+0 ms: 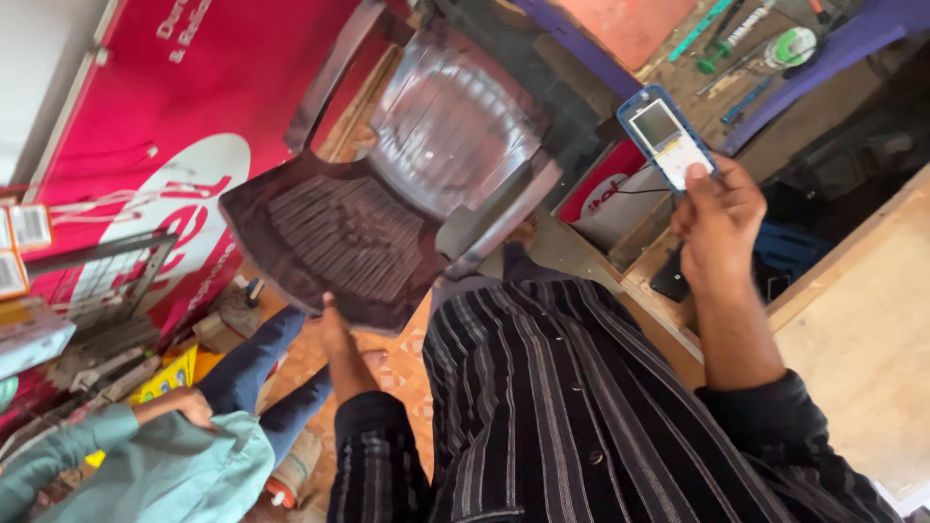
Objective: The person sits at a repair counter holding a small blue feature phone, pries off the back cover, removes the battery, and separates the housing to expose the internal board. They use tweezers to work on the board, attach a USB cable connector to it, and finally handle red and white wires near the bench.
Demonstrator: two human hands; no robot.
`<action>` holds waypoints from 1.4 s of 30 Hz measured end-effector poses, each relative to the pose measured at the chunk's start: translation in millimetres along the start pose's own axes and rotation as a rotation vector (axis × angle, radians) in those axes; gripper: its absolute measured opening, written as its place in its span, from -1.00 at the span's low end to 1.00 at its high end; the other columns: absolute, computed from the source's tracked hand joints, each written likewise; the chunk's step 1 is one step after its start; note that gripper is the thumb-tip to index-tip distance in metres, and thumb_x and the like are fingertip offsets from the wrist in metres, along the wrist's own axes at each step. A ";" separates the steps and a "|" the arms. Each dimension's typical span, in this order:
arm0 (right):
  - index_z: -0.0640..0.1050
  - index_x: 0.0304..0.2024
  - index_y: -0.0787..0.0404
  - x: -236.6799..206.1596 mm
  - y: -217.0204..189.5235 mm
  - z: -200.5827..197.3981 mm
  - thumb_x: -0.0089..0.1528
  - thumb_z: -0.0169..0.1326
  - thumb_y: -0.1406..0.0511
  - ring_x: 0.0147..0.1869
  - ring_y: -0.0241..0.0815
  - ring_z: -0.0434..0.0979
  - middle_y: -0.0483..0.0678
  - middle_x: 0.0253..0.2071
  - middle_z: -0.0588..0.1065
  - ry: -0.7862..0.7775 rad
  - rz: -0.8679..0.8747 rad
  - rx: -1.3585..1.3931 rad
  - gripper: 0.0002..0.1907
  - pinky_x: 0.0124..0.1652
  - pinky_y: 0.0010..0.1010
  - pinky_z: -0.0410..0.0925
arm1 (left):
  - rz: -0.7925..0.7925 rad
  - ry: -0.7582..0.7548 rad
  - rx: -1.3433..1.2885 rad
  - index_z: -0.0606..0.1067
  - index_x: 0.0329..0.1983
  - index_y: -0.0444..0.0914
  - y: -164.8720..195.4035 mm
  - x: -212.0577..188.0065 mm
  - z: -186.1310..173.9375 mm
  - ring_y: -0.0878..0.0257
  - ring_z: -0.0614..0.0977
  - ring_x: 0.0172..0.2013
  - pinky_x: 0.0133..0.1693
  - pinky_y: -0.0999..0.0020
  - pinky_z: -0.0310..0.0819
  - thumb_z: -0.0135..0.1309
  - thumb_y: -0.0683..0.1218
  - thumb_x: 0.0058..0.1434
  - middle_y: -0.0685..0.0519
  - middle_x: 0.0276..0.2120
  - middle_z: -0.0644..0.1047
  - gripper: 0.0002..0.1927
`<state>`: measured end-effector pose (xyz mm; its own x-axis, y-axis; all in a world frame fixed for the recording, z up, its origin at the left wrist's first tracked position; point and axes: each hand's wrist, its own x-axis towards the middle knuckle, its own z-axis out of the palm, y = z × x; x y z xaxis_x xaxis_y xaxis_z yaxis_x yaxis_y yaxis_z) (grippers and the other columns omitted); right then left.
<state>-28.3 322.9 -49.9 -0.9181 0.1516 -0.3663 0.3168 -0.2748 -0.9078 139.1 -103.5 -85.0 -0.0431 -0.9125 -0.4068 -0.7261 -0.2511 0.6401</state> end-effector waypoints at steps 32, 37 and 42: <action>0.55 0.09 0.31 108.8 23.0 84.7 0.38 0.15 0.34 -0.27 -0.31 0.44 -0.04 -0.28 0.50 0.392 -0.128 -0.509 -0.75 -0.25 -0.45 0.35 | 1.180 -0.486 0.701 -0.05 0.48 -0.57 175.8 59.0 193.9 -0.34 0.21 0.39 0.42 -0.10 0.00 0.18 0.08 0.14 -0.46 0.37 0.19 0.05; 0.55 0.10 0.30 210.9 24.3 103.2 0.38 0.09 0.36 -0.07 0.05 0.60 0.17 -0.14 0.56 0.377 -0.221 -0.575 -0.75 -0.07 -0.26 0.41 | 1.003 -0.833 1.122 0.33 0.26 -0.45 225.5 91.0 268.7 -0.23 0.53 0.20 0.27 0.07 0.42 0.12 0.04 0.11 -0.38 0.14 0.50 -0.29; 0.52 0.13 0.31 167.0 68.8 94.8 0.22 0.20 0.37 0.08 0.30 0.54 0.26 0.00 0.54 0.671 -0.483 -1.060 -0.59 0.05 -0.01 0.39 | 1.207 -0.984 1.243 0.44 0.14 -0.40 249.9 115.9 312.9 -0.24 0.54 0.12 0.17 0.02 0.40 0.08 0.16 0.24 -0.35 0.07 0.51 -0.40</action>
<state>-182.5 239.4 -154.2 -0.7931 0.5400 0.2818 0.3070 0.7539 -0.5808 -262.1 -171.0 -176.1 -0.7666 0.1608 -0.6216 -0.0110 0.9647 0.2631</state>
